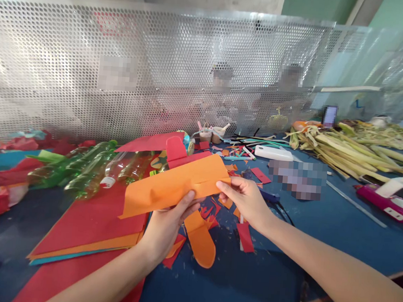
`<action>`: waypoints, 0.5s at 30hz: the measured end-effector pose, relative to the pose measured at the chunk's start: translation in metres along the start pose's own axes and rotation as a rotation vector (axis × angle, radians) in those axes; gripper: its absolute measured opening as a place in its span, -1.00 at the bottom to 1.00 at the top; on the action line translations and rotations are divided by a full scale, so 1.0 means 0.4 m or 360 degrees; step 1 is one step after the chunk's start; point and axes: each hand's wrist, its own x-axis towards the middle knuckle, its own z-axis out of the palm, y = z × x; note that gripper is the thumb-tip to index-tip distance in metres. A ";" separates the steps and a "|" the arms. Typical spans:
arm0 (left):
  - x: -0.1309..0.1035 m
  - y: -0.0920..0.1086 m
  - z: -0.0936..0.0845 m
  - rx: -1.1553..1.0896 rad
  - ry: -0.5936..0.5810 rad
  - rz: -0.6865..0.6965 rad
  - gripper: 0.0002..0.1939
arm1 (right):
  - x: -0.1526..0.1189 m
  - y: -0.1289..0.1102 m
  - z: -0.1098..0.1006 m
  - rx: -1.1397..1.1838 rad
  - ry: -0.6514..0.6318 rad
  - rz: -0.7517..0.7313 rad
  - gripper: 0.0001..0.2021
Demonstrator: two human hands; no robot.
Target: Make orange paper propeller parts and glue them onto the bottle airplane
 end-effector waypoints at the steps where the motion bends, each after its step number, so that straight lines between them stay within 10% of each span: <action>1: -0.002 0.001 0.002 0.0000 0.0001 0.0002 -0.71 | -0.001 0.000 0.001 0.0010 0.0018 0.0001 -0.73; 8: -0.012 0.021 0.014 -0.0023 -0.0035 0.0032 -0.74 | -0.008 0.004 0.003 0.0230 0.0116 -0.0012 -0.71; 15: -0.027 0.015 0.018 -0.0082 -0.0094 -0.0019 -0.73 | -0.013 0.013 0.024 0.0677 -0.0367 0.0058 -0.73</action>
